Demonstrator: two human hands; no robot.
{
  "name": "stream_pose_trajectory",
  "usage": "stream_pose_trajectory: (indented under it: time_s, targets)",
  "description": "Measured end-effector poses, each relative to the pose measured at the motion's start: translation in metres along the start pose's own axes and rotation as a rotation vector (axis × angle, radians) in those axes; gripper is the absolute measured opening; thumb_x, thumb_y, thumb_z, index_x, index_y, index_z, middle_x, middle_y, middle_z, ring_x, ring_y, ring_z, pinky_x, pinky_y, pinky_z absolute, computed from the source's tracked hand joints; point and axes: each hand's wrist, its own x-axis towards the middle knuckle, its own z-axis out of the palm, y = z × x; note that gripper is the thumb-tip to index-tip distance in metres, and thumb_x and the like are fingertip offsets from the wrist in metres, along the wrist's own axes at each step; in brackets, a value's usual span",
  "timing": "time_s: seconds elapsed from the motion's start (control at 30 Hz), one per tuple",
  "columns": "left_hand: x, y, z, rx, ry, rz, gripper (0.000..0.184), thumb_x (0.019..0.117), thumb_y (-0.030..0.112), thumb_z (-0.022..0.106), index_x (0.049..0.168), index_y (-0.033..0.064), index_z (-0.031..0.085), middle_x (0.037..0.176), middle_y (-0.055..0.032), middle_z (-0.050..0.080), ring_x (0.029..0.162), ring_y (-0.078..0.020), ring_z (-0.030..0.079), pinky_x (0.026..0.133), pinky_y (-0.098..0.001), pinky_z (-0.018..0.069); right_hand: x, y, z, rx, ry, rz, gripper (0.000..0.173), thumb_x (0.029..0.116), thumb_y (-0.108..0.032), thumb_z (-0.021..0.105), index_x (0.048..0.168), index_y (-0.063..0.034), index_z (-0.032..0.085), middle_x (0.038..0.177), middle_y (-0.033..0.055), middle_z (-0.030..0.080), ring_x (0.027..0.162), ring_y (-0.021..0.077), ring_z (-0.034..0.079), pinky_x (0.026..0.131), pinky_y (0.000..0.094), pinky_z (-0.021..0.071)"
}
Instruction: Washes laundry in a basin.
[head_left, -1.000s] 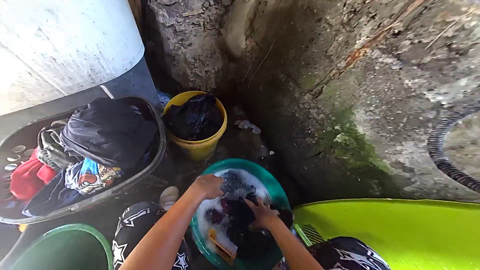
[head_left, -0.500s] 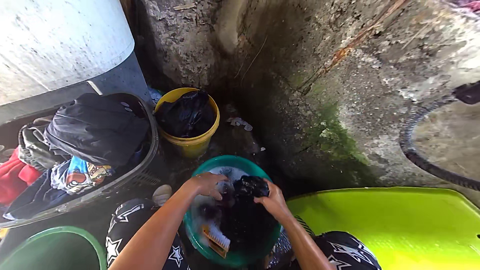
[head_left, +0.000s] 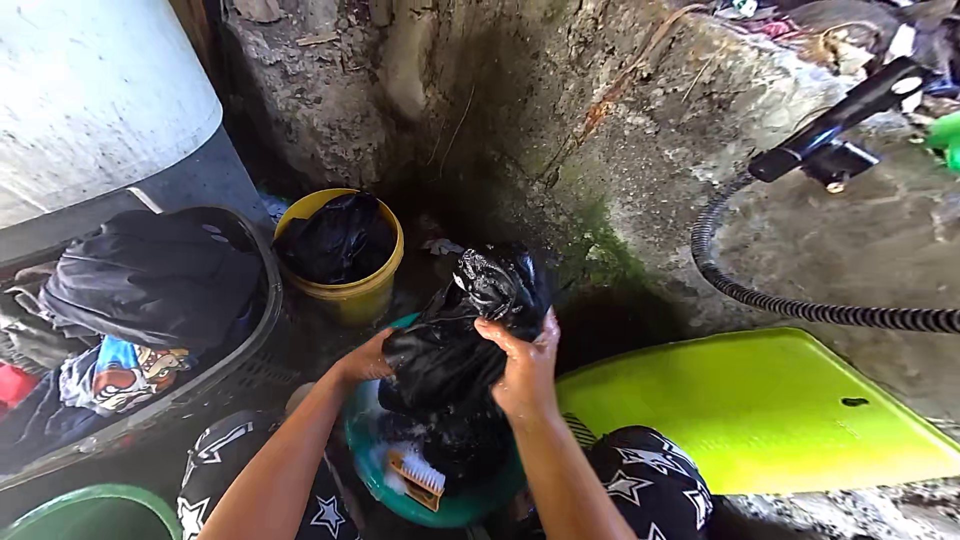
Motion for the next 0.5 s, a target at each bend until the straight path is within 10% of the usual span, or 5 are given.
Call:
stream_pose_trajectory:
  time_s: [0.13, 0.3, 0.5]
  targets:
    - [0.014, -0.026, -0.022, 0.636, -0.085, -0.274, 0.038, 0.0832, -0.001, 0.075, 0.118, -0.0113, 0.065, 0.117, -0.0287, 0.067, 0.112, -0.0388, 0.065, 0.101, -0.0562, 0.0482, -0.007, 0.076, -0.013, -0.075, 0.121, 0.222, 0.092, 0.0780, 0.011, 0.072, 0.155, 0.0050, 0.023, 0.147, 0.0217, 0.046, 0.131, 0.0162, 0.053, 0.107, 0.0274, 0.0467]
    - [0.013, -0.040, -0.028, 0.790, -0.109, -0.497, 0.037, 0.0826, 0.011, 0.079, 0.117, 0.0006, 0.071, 0.117, -0.0232, 0.068, 0.114, -0.0390, 0.063, 0.097, -0.0616, 0.0465, 0.002, 0.182, -0.099, -0.861, -0.427, 0.624, 0.077, 0.0979, -0.039, 0.068, 0.152, 0.0065, 0.038, 0.155, 0.0322, 0.038, 0.146, 0.0406, 0.039, 0.120, 0.0509, 0.0332]
    - [0.011, -0.042, -0.027, 0.850, -0.104, -0.601, 0.043, 0.0841, 0.016, 0.078, 0.124, 0.0025, 0.068, 0.123, -0.0214, 0.067, 0.119, -0.0377, 0.062, 0.100, -0.0593, 0.0468, -0.003, 0.249, -0.207, -1.192, -0.359, 1.016, 0.053, 0.1054, -0.034, 0.056, 0.147, -0.0013, 0.052, 0.150, 0.0273, 0.050, 0.143, 0.0407, 0.045, 0.119, 0.0566, 0.0341]
